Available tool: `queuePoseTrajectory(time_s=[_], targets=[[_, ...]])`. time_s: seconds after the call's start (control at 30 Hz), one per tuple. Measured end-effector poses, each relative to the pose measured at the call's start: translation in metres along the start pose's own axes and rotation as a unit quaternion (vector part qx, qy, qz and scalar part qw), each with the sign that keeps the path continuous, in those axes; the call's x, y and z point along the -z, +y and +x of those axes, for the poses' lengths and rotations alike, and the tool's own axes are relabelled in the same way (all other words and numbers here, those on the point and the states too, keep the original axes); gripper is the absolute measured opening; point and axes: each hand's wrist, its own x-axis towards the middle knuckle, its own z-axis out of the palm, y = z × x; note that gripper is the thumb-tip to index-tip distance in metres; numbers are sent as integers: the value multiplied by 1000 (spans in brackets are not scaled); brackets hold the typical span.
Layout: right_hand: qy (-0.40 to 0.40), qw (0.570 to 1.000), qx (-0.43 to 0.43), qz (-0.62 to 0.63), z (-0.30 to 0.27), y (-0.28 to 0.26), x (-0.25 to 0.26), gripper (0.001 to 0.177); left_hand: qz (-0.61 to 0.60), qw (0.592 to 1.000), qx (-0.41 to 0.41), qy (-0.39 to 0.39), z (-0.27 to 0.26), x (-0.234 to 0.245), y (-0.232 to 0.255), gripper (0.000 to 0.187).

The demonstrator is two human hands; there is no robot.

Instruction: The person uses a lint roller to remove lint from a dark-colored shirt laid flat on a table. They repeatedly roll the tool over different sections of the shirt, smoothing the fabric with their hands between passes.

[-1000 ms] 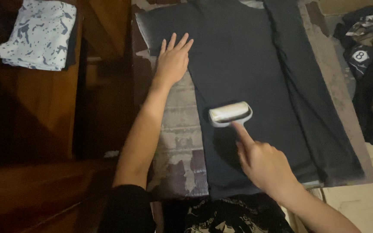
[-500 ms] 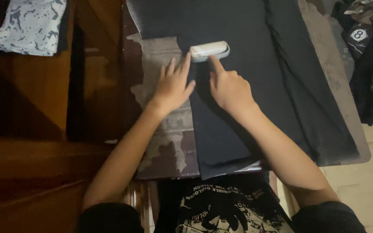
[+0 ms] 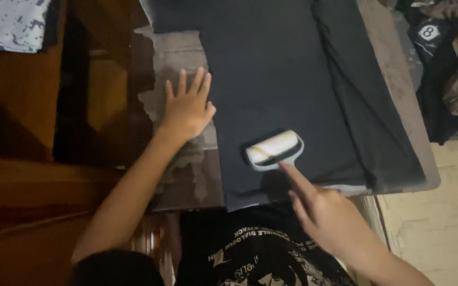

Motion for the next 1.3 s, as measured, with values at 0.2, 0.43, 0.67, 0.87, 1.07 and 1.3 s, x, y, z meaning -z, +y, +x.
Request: queuePoseTrajectory(time_s=[0.2, 0.43, 0.67, 0.87, 1.07, 1.3], targets=[[72, 996, 50, 22, 43, 10, 20, 58, 4, 998, 56, 13, -3, 1, 6, 75], [221, 956, 189, -24, 156, -2, 7, 39, 26, 990, -72, 122, -10, -1, 2, 67], [246, 933, 263, -8, 213, -10, -10, 45, 16, 981, -31, 188, -6, -8, 3, 50], [124, 971, 197, -54, 153, -23, -7, 77, -76, 973, -103, 191, 18, 0, -20, 29], [172, 961, 181, -120, 173, -26, -9, 75, -110, 975, -80, 173, 36, 0, -32, 33], [310, 907, 230, -168, 304, -16, -8, 66, -54, 976, -67, 200, 24, -4, -29, 56]])
